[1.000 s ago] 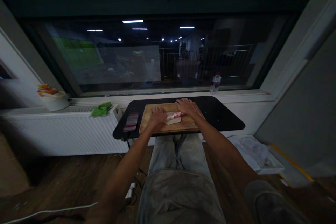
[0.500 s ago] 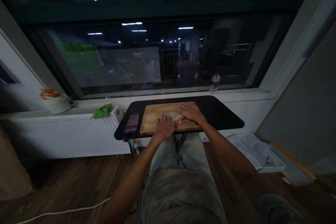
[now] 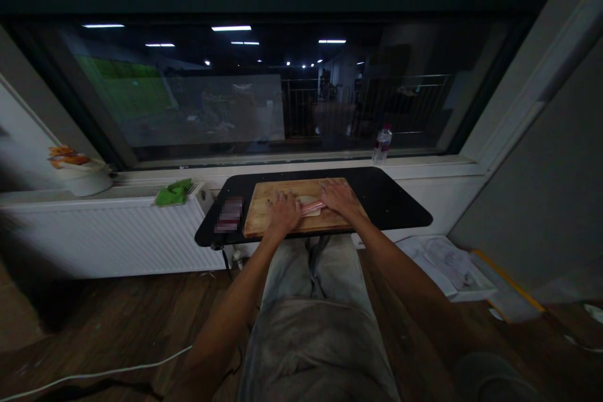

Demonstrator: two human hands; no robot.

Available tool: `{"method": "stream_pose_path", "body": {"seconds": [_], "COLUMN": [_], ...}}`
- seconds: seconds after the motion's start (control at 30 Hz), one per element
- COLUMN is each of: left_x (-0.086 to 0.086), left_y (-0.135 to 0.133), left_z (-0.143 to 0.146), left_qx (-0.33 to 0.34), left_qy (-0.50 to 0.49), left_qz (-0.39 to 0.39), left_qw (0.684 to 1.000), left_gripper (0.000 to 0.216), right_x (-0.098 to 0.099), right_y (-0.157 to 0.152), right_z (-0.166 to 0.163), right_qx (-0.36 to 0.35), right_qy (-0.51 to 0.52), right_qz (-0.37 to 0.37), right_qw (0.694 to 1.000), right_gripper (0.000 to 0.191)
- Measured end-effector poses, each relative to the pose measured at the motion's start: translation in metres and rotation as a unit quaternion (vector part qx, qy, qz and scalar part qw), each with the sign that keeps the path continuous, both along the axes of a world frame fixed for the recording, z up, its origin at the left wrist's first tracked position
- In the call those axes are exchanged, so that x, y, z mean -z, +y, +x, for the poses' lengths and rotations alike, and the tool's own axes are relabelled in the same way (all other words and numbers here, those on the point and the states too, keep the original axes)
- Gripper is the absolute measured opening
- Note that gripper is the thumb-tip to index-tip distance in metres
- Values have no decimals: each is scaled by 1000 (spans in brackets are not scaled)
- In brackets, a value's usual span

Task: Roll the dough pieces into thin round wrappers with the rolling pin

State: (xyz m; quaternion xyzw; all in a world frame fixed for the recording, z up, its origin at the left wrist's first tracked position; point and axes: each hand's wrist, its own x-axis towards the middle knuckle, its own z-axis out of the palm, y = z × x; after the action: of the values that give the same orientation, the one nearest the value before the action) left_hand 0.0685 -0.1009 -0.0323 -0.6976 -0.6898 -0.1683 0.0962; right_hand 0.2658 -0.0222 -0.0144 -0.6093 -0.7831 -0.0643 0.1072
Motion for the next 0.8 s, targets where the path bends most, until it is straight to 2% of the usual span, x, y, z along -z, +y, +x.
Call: {"method": "stream_pose_path", "body": {"seconds": [0.1, 0.27, 0.47, 0.67, 0.8], "left_x": [-7, -15, -22, -30, -29], "left_y": [13, 37, 61, 75, 77], "left_z": [-7, -19, -23, -26, -28], "left_qx": [-4, 25, 41, 20, 49], "left_qy": [0, -13, -6, 15, 30], "left_qz": [-5, -3, -2, 16, -7], "left_qw": [1000, 1000, 999, 1000, 998], "left_gripper": [59, 55, 48, 45, 53], "right_x": [-3, -9, -22, -29, -31], "right_y": [8, 8, 12, 29, 26], "right_z": [-5, -9, -16, -20, -19], "right_qx": [4, 4, 52, 62, 59], "right_qy": [-7, -5, 48, 91, 65], "right_qz": [5, 13, 10, 5, -28], "right_qw": [1000, 1000, 997, 994, 996], "right_gripper": [57, 54, 51, 52, 52]}}
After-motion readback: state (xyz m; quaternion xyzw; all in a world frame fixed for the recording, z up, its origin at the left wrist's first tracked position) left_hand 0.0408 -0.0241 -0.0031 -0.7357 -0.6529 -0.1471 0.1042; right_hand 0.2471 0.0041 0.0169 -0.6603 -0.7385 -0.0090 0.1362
